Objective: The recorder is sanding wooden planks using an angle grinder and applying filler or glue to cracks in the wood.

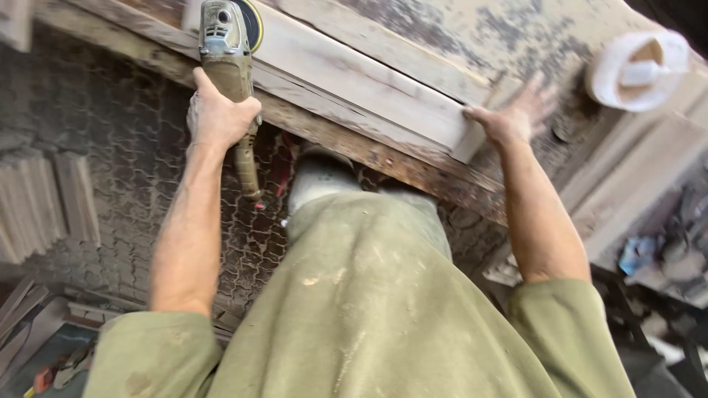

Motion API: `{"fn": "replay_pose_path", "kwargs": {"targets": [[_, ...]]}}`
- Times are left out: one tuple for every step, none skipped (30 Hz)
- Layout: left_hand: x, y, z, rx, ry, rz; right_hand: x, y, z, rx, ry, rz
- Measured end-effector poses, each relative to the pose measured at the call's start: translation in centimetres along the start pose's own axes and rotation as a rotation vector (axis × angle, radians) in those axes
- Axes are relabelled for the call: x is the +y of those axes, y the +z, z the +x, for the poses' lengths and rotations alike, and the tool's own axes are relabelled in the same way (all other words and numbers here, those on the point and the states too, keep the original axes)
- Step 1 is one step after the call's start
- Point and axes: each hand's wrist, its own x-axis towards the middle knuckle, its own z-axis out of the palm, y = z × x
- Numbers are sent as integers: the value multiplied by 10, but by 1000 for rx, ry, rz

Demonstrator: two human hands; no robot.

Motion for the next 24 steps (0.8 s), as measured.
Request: {"fn": "replay_pose_path", "kwargs": {"targets": [[7, 19, -8, 23, 108, 109, 6, 1, 3, 4, -34, -10], [14, 38, -17, 47, 221, 214, 12, 2, 7, 8, -68, -19], [47, 43, -41, 26, 247, 214, 16, 0, 7, 18, -36, -14], [79, 46, -66, -137, 178, 236, 19, -2, 7, 5, -35, -14], [106, 43, -91, -284, 94, 262, 12, -1, 8, -15, -52, -12], [116, 62, -104, -291, 105, 268, 20, 1, 11, -12, -39, -7], [124, 79, -116, -350, 207, 370, 23, 5, 13, 21, -109, -4], [131, 94, -127, -408, 308, 474, 24, 10, 14, 54, -180, 0], [139, 109, -137, -407, 308, 471, 26, 8, 14, 56, -181, -2], [145, 123, -146, -414, 460, 453, 26, 8, 13, 65, -193, -6], [149, 133, -154, -407, 601, 433, 19, 10, 12, 70, -220, -9], [157, 141, -164, -395, 590, 432, 26, 5, 9, 69, -237, -9], [164, 143, -169, -416, 643, 448, 20, 4, 9, 56, -203, -8], [169, 143, -171, -439, 695, 464, 12, 3, 8, 43, -169, -8], [158, 139, -164, -407, 657, 463, 5, 0, 2, 31, -216, -12], [147, 136, -156, -380, 656, 457, -2, -3, -2, 38, -190, -16], [138, 136, -152, -373, 674, 450, 4, -8, -8, 48, -136, -21], [131, 119, -141, -364, 656, 448, 1, -6, -5, 41, -155, -27], [124, 104, -131, -448, 540, 522, 4, -4, -1, 43, -130, -35], [118, 89, -120, -531, 422, 593, 6, -3, 3, 46, -105, -44], [104, 69, -108, -530, 417, 592, 7, -2, 3, 42, -109, -46], [90, 50, -96, -448, 286, 476, 9, -1, 4, 42, -111, -54], [76, 30, -83, -361, 157, 358, 8, -1, 6, 44, -116, -63], [62, 9, -66, -357, 151, 356, 8, 1, 8, 42, -123, -64]]}}
